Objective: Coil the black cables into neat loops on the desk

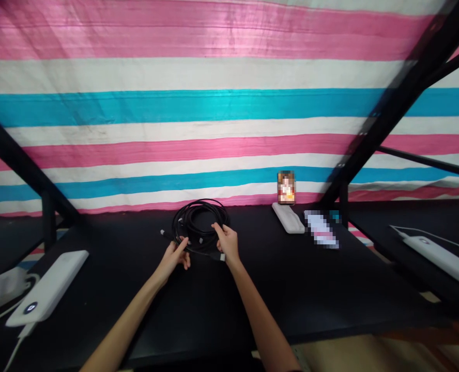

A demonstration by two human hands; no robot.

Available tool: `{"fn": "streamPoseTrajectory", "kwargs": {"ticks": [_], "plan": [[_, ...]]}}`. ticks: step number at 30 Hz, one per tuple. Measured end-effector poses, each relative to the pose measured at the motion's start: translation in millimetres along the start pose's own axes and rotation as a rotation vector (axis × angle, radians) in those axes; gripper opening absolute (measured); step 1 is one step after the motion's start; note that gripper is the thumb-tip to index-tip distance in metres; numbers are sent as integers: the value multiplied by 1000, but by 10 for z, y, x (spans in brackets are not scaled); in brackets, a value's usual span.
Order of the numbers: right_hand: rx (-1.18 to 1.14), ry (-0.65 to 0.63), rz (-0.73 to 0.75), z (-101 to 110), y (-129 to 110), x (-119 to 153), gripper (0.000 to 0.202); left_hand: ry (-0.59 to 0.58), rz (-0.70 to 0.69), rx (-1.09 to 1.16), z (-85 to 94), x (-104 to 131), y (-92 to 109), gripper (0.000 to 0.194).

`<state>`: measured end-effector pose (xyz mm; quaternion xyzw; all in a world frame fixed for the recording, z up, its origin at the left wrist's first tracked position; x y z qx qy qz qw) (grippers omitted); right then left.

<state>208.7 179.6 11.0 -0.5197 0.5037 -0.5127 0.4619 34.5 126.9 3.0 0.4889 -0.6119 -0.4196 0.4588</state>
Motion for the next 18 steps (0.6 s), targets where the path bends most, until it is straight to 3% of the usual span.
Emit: {"fn": "streamPoseTrajectory", "kwargs": {"ticks": [3, 10, 14, 18], "plan": [[-44, -5, 32, -24, 3, -53, 50, -57, -24, -13, -38, -51, 18, 52], [-171, -61, 174, 7, -69, -184, 63, 17, -155, 112, -147, -352, 202, 50], [-208, -69, 120, 84, 20, -276, 54, -20, -124, 115, -242, -417, 182, 51], [-180, -24, 32, 198, 145, -341, 50, -86, -72, 30, -225, -291, 130, 65]]}}
Point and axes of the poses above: each hand's wrist, its own x-axis away from the middle knuckle, its own z-axis out of the back of the hand, y = z × x, the point moved 8 cm from there along -x, towards the middle knuckle, and after that the axes turned 6 degrees about -y, right-handed, at the moved point
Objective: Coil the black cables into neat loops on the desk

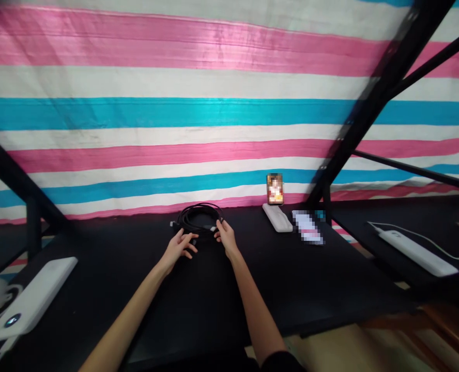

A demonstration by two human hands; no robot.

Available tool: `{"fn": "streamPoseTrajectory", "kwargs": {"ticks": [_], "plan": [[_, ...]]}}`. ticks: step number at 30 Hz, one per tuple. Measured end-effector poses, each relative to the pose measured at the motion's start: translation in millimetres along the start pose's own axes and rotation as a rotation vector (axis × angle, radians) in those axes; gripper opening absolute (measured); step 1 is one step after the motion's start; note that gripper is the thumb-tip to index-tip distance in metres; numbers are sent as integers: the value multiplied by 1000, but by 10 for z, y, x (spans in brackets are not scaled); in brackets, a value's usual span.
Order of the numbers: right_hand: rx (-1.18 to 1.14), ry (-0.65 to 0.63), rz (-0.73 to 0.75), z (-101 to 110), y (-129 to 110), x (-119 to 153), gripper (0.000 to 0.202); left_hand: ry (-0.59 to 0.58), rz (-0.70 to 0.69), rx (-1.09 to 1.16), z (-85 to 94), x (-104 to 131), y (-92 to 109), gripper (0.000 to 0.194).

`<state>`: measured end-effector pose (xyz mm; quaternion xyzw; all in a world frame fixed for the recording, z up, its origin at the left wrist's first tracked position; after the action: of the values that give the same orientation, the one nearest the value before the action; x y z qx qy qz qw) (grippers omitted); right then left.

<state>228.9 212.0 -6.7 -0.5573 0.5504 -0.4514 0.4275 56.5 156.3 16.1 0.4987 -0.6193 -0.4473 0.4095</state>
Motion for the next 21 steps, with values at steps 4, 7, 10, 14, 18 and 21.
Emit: {"fn": "streamPoseTrajectory", "kwargs": {"ticks": [4, 7, 10, 14, 18, 21], "plan": [[84, 23, 25, 58, -29, 9, 56, -31, 3, -89, 123, 162, 78, 60], [223, 23, 76, 75, -75, 31, 62, 0, -16, -118, 272, 234, 166, 53], [401, 28, 131, 114, -106, 35, 61, 119, -85, -107, 492, 274, 257, 46], [620, 61, 161, 176, -136, 34, 62, 304, -178, -86, 785, 314, 307, 32], [786, 73, 118, 174, -144, 65, 66, 431, -171, -49, 935, 337, 268, 27], [847, 83, 90, 169, -140, 87, 67, 425, -173, -66, 896, 334, 276, 30]]}}
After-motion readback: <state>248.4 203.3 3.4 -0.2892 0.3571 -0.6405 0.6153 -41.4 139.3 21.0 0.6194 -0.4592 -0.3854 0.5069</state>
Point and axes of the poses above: each hand's wrist, its own x-axis away from the middle knuckle, its own z-axis out of the back of the hand, y = z × x, the point moved 8 cm from there along -x, towards the middle knuckle, and after that the axes turned 6 degrees about -y, right-handed, at the moved point
